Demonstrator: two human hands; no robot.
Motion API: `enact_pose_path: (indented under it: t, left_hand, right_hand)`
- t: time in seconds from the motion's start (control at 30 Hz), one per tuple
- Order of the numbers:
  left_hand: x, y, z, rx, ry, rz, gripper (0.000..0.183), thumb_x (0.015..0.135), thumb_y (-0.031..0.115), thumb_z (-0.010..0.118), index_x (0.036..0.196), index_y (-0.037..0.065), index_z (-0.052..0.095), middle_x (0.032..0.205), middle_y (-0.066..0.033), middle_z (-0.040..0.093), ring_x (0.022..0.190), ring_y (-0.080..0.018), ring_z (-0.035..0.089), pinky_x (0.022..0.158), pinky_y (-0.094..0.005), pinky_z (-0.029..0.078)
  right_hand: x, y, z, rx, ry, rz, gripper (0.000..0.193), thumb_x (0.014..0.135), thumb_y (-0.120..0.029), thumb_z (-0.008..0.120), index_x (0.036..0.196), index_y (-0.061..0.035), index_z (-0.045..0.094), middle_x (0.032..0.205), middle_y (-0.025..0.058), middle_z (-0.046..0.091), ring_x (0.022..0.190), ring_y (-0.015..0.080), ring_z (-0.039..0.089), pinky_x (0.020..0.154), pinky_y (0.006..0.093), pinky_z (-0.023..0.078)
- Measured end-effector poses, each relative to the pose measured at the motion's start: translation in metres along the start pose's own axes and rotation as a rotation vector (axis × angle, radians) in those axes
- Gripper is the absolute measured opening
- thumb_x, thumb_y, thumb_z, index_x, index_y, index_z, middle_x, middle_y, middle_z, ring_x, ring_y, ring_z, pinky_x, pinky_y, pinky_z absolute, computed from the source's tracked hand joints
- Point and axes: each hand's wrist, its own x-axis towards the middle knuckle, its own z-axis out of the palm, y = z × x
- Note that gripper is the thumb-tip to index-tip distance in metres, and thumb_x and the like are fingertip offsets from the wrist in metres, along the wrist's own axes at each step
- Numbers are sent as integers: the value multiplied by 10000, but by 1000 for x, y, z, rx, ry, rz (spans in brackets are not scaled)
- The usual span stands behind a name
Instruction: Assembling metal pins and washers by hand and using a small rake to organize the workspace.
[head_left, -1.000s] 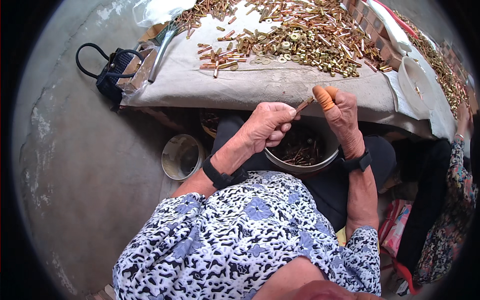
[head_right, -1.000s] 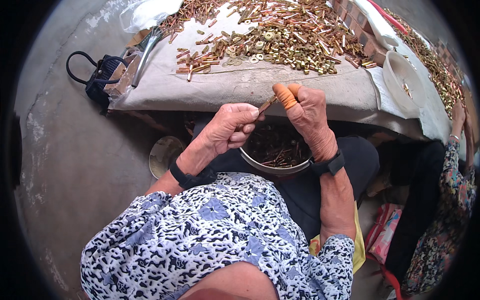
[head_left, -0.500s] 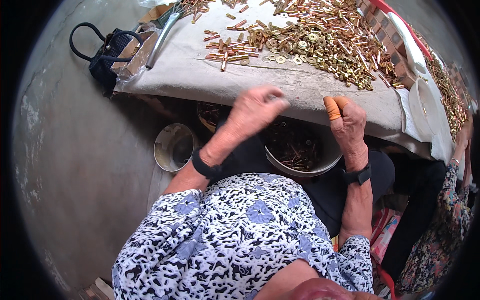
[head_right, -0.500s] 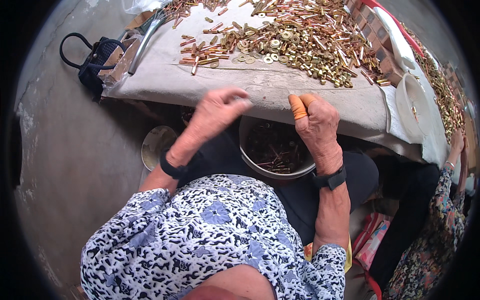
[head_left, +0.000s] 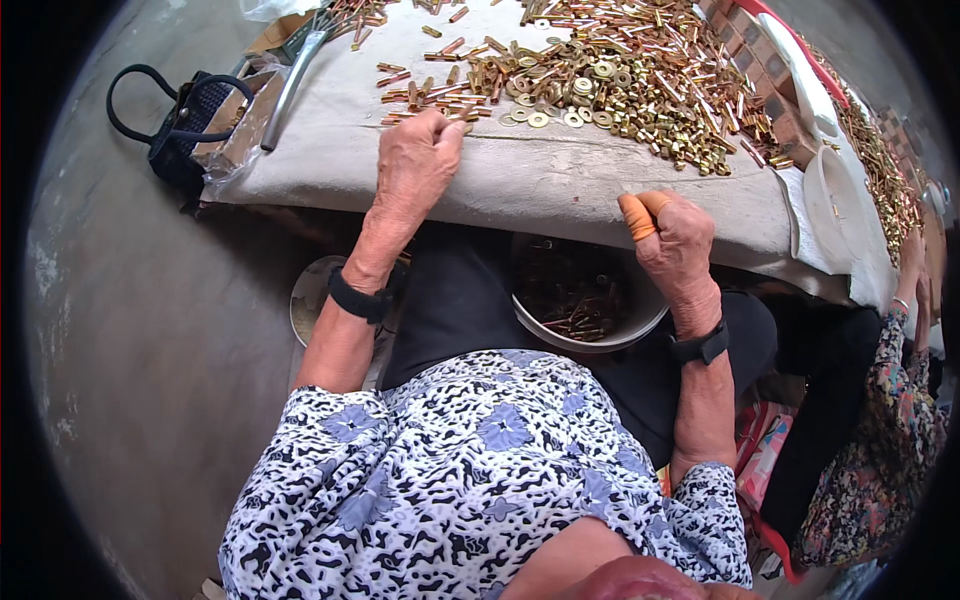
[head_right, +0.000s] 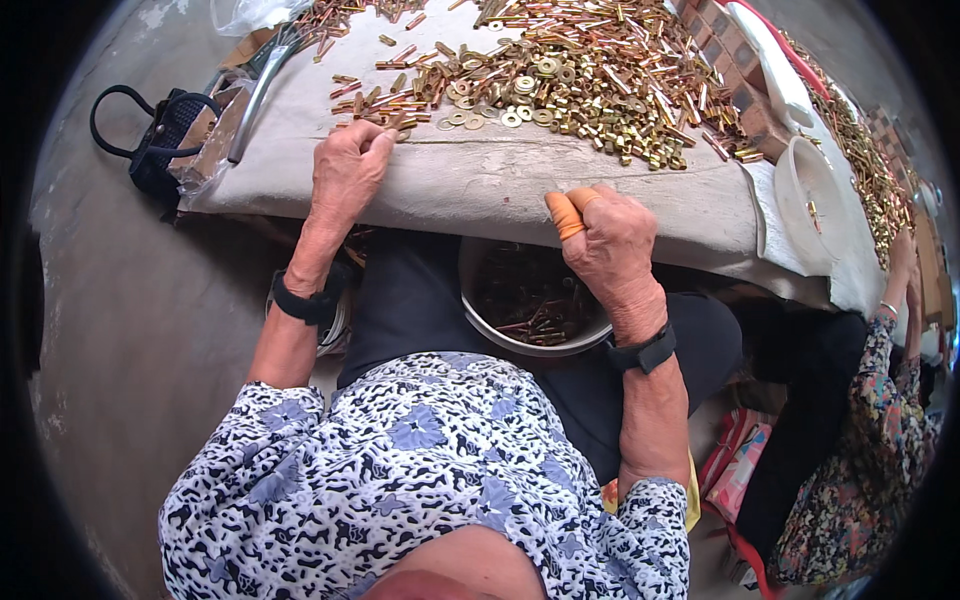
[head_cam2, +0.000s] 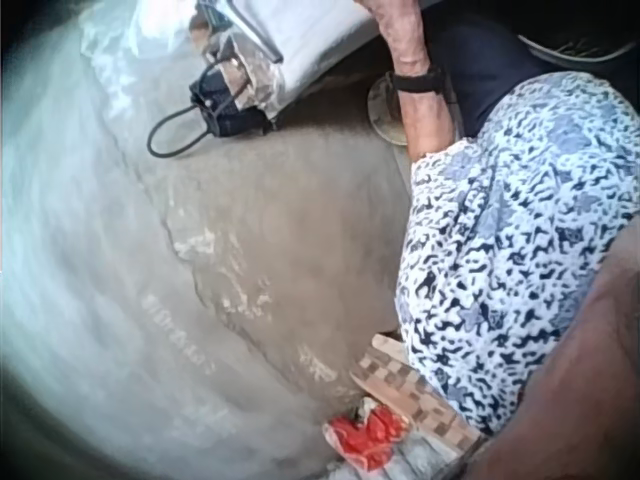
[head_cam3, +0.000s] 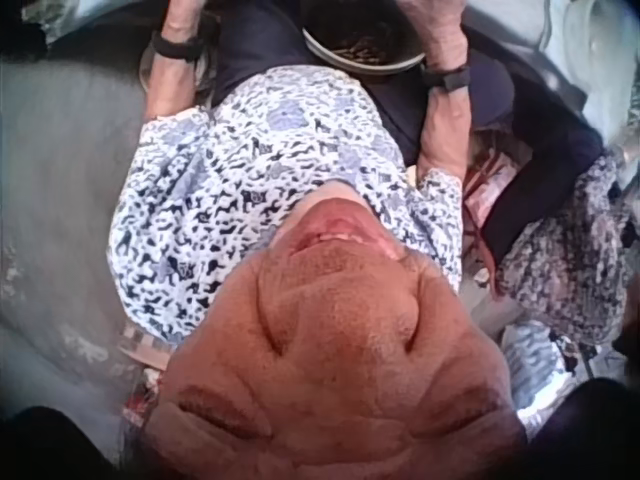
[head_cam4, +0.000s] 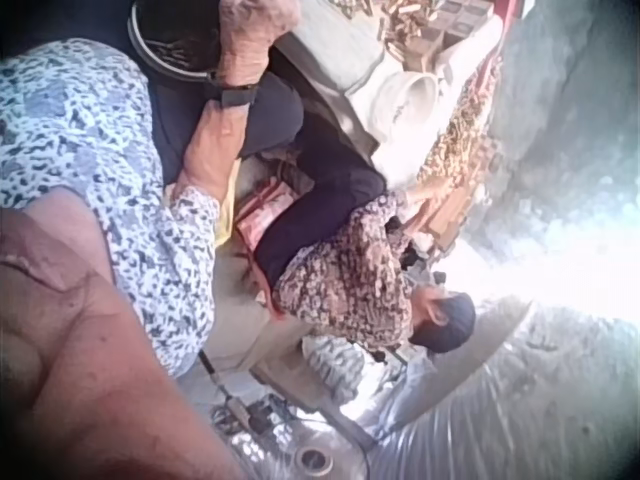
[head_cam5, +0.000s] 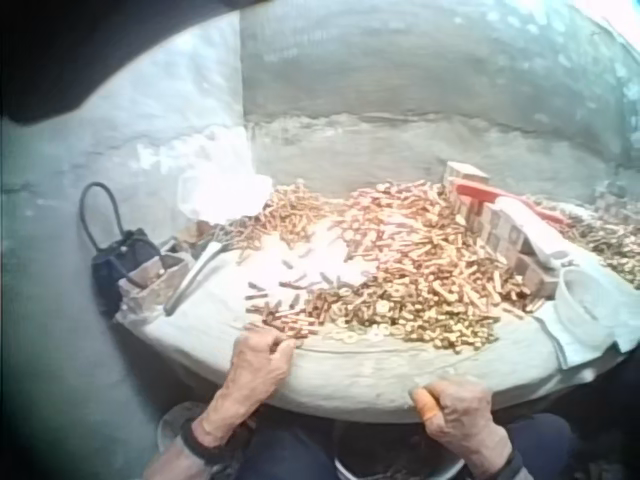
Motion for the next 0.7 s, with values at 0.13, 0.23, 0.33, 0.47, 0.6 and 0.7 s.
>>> enact_pose_path:
  t: [0.13,0.23,0.33,0.47,0.6,0.7]
  left_hand:
    - [-2,24,21,-163,-59,124,144,833,137,613,808,1,654,640,-112,613,566,-188,595,551,-318,455]
    - [3,27,39,-133,-69,240,141,824,134,615,805,-1,648,650,-127,609,586,-216,604,568,-325,465]
    - [6,36,51,-90,-48,279,195,789,169,679,919,27,647,721,-121,612,633,-236,604,601,-343,472]
    - [9,42,52,-15,15,252,415,737,238,741,1089,67,602,853,-105,586,779,-251,585,686,-352,477]
    - [20,15,30,273,162,249,705,720,435,740,1223,4,500,1113,-168,540,1088,-330,480,953,-450,360]
    - [23,-32,17,431,32,150,1012,657,664,679,1374,32,348,1312,-250,398,1256,-371,366,1005,-548,287]
  right_hand:
    - [3,-1,5,41,66,19,150,783,-186,702,708,-69,645,624,94,573,546,282,564,506,362,426]
    - [5,-3,3,23,46,0,138,776,-182,706,716,-73,645,628,91,569,541,283,564,501,363,427]
    - [5,-5,3,-32,5,-25,131,770,-178,709,720,-77,642,623,84,552,528,280,555,496,369,424]
    - [5,-4,5,-35,3,-49,128,768,-180,710,730,-83,636,608,68,520,507,270,526,486,372,406]
    - [4,-3,3,-46,1,-49,122,764,-174,713,737,-85,635,612,63,512,510,263,511,488,364,394]
    - [4,-4,1,-49,-11,-48,115,760,-160,715,737,-83,632,620,63,508,518,262,502,495,359,388]
